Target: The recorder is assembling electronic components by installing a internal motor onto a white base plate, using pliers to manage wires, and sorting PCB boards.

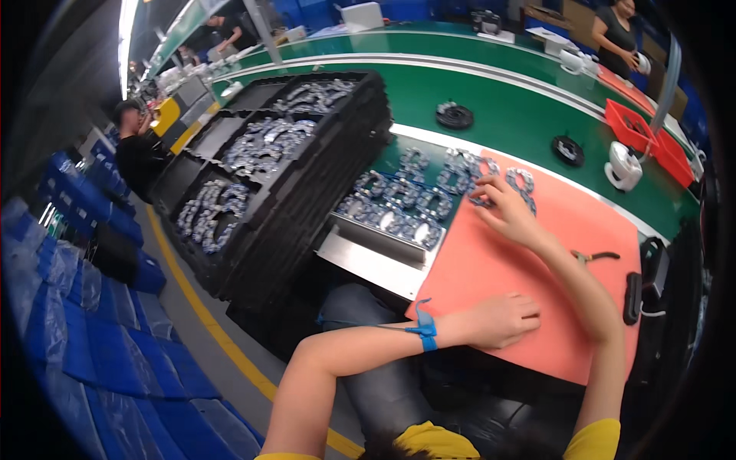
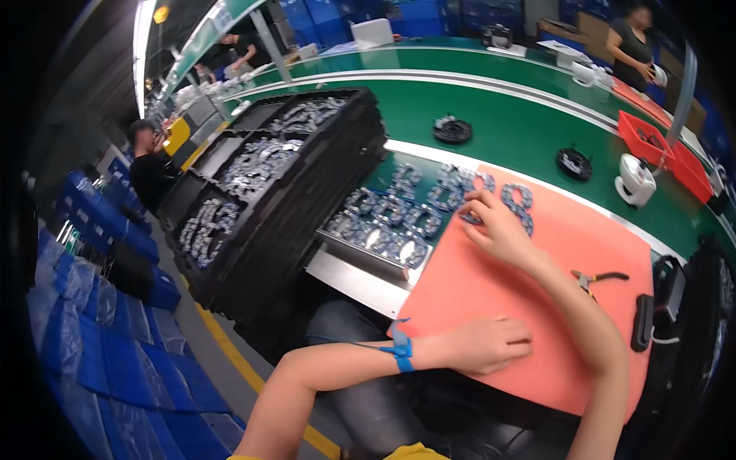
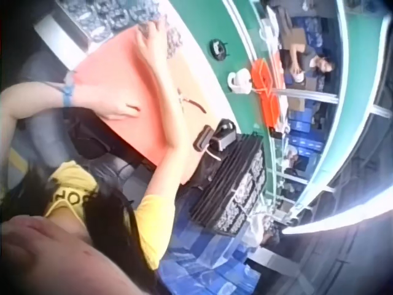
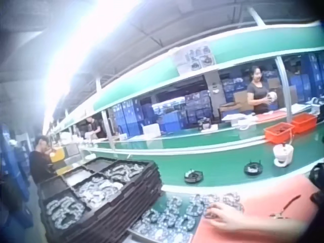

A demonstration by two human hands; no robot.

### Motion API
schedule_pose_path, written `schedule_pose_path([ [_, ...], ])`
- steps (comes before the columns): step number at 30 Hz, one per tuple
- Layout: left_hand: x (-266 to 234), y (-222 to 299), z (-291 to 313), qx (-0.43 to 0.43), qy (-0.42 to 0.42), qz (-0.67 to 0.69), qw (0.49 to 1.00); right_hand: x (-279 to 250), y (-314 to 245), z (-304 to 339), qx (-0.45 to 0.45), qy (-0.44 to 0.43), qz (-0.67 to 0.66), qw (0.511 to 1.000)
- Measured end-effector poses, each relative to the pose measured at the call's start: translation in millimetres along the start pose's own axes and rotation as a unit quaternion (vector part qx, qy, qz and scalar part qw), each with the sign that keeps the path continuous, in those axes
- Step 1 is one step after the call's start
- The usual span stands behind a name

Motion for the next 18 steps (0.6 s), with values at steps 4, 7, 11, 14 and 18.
schedule_pose_path([
  [4,6.8,-0.1,-2.3,0.011,0.025,0.024,0.999,39.3,9.5,-45.6,-0.008,0.033,0.058,0.998],
  [7,9.6,6.0,-6.4,0.009,0.042,0.023,0.999,54.4,17.1,-54.9,0.014,0.074,0.109,0.991],
  [11,12.4,7.4,-3.2,-0.001,0.036,0.051,0.998,54.1,-3.7,-47.1,0.010,0.058,0.080,0.995],
  [14,5.9,7.0,-2.4,0.005,0.056,0.028,0.998,51.2,-18.5,-45.8,0.005,0.057,0.055,0.997],
  [18,0.4,6.8,-6.4,0.012,0.068,0.024,0.997,52.3,-7.7,-47.7,0.000,0.070,0.009,0.998],
])
Point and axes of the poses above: each hand's wrist, its own z-axis away from the middle knuckle, its own x-axis out of the palm, y = z × x, the point moved 8 cm from there along -z, towards the middle knuckle, and after that the axes turned 15 degrees about x, right-handed, at the moved point
